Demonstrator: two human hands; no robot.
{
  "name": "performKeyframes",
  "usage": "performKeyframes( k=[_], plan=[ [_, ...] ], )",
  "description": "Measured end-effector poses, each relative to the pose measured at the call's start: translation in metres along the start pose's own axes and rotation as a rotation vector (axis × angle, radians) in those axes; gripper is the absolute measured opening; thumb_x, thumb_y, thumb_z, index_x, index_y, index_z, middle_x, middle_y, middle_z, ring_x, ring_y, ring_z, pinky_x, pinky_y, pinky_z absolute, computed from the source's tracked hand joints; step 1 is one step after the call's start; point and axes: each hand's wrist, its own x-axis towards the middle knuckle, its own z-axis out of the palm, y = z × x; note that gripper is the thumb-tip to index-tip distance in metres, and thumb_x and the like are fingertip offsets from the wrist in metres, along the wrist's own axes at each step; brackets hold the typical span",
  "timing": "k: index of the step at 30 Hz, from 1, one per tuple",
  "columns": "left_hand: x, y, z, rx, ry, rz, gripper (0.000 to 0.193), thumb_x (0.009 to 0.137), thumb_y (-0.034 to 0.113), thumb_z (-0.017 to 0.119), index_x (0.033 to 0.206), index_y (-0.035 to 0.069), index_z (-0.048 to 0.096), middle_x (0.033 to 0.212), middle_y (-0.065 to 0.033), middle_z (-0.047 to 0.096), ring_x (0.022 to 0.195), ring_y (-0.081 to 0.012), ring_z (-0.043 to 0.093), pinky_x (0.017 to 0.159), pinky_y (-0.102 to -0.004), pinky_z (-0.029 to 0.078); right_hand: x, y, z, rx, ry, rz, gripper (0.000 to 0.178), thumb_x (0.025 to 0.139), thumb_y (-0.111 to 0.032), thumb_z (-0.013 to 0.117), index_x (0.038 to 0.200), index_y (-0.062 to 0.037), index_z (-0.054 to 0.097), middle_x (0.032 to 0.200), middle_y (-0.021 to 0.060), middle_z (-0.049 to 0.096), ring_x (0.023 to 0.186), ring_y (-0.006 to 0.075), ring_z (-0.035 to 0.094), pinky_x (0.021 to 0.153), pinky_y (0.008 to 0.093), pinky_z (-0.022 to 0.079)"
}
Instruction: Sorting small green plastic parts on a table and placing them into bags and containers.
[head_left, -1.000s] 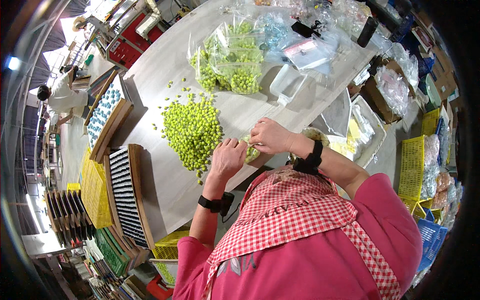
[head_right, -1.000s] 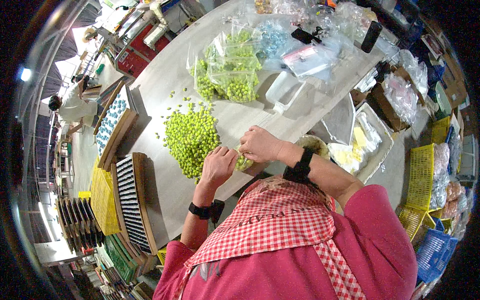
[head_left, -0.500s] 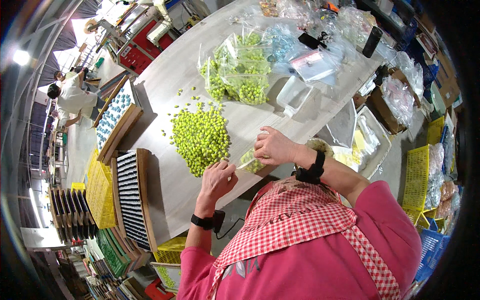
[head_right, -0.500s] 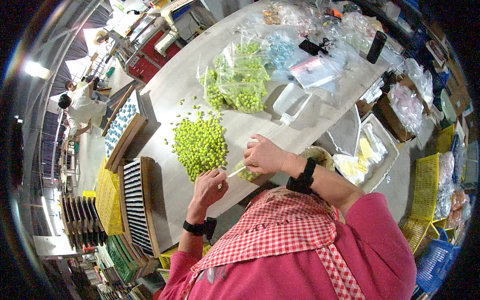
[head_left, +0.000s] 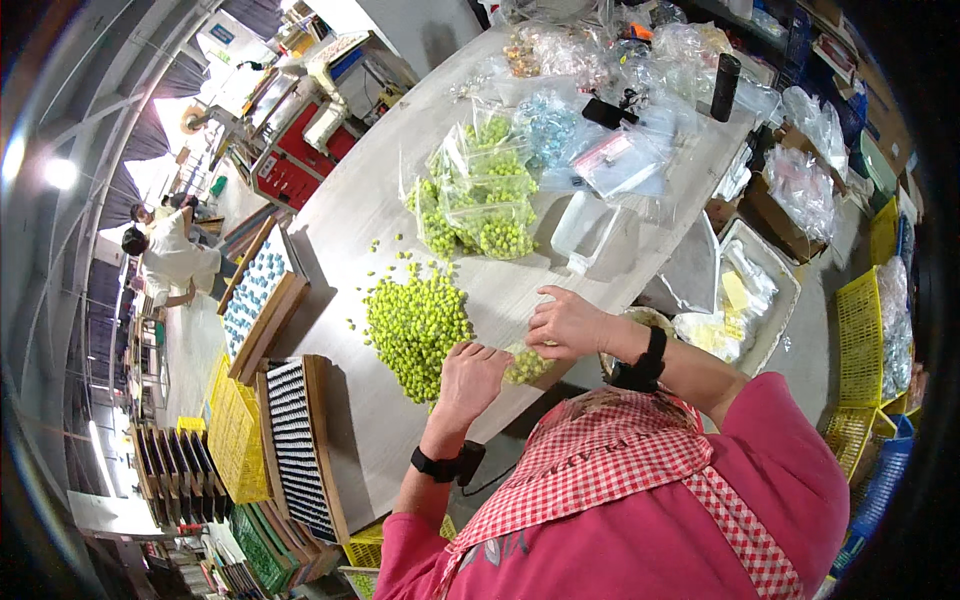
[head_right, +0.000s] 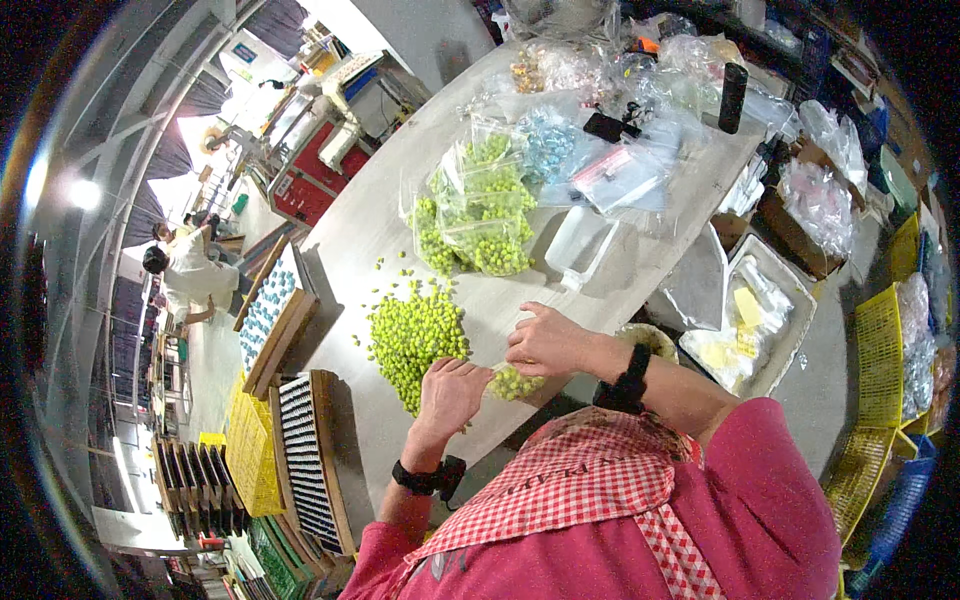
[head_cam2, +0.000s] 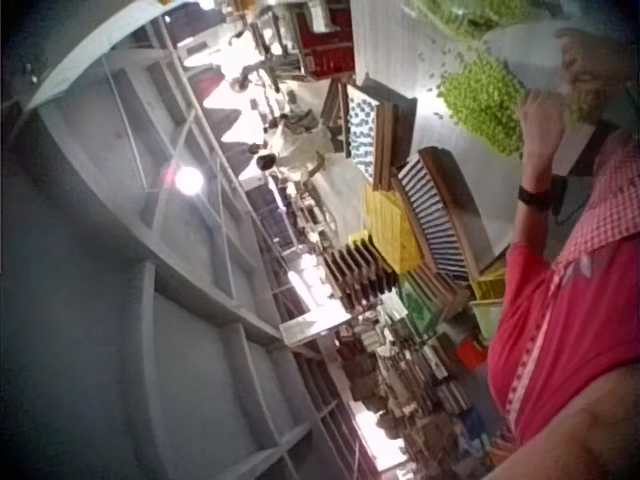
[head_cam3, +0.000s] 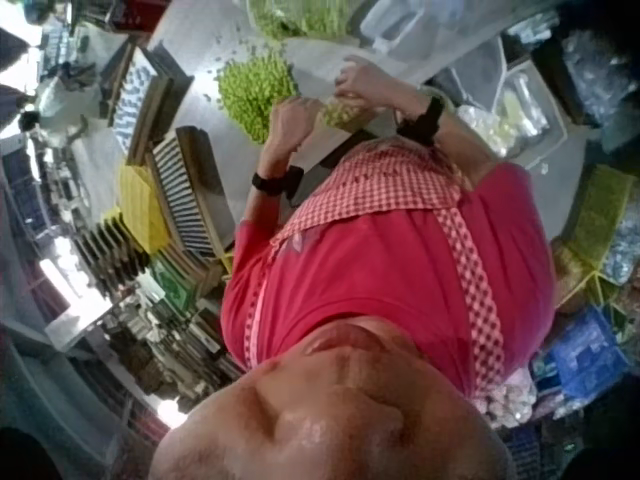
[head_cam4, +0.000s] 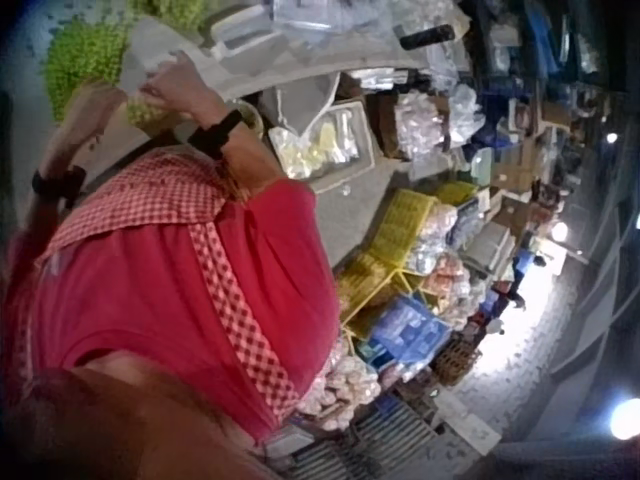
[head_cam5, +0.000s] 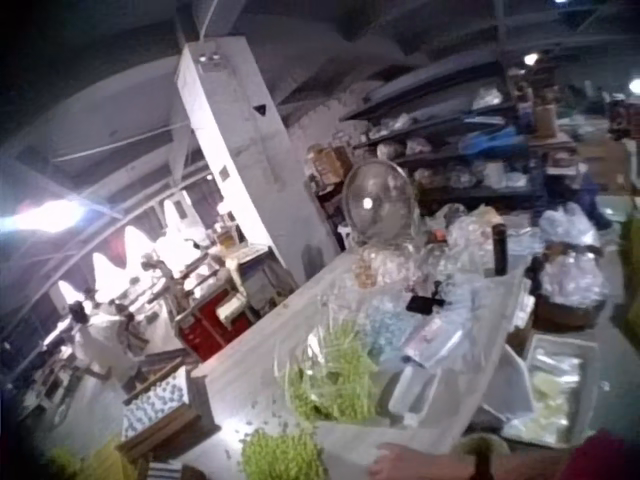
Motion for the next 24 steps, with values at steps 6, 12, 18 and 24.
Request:
performKeyframes(
  k=[6, 12, 18, 24],
  plan=[
    [0.033, -0.023, -0.086, 0.033, -0.014, -0.016, 0.009, 0.078, 0.014, 0.061, 0.076, 0.009, 0.068, 0.075, -0.0049, 0.067, 0.07, -0.0214, 0.063, 0.072, -0.0332, 0.048, -0.052, 0.016, -0.078, 0.059, 0.34, 0.165, 0.011, 0.074, -0.016, 0.064, 0.084, -0.0119, 0.066, 0.08, 0.0016, 0.063, 0.078, 0.0185, 0.061, 0.089, 0.043, 0.042],
    [0.082, -0.076, -0.179, 0.248, -0.092, -0.414, 0.014, 0.081, 0.021, 0.059, 0.08, 0.01, 0.068, 0.068, -0.0092, 0.064, 0.064, -0.0262, 0.063, 0.062, -0.0353, 0.048, -0.13, 0.048, -0.098, 0.169, 0.632, 0.591, 0.013, 0.072, -0.012, 0.064, 0.084, -0.0066, 0.065, 0.08, 0.0075, 0.063, 0.071, 0.0262, 0.062, 0.066, 0.0337, 0.05],
    [0.168, -0.211, -0.216, 0.41, -0.063, -0.439, 0.019, 0.081, 0.024, 0.056, 0.08, 0.008, 0.067, 0.077, -0.0165, 0.062, 0.073, -0.0341, 0.061, 0.064, -0.0422, 0.046, -0.153, 0.049, -0.07, 0.146, 0.537, 0.755, 0.011, 0.073, -0.009, 0.063, 0.082, -0.0045, 0.065, 0.076, 0.0097, 0.063, 0.066, 0.0277, 0.061, 0.061, 0.0335, 0.05],
    [0.259, -0.34, -0.173, 0.447, 0.03, -0.423, 0.019, 0.079, 0.024, 0.058, 0.074, 0.006, 0.064, 0.077, -0.0159, 0.062, 0.074, -0.033, 0.06, 0.064, -0.0413, 0.046, -0.141, 0.037, -0.061, 0.118, 0.272, 0.966, 0.012, 0.074, -0.01, 0.063, 0.085, -0.0067, 0.064, 0.078, 0.0081, 0.063, 0.067, 0.0262, 0.061, 0.058, 0.0347, 0.049]
  ],
)
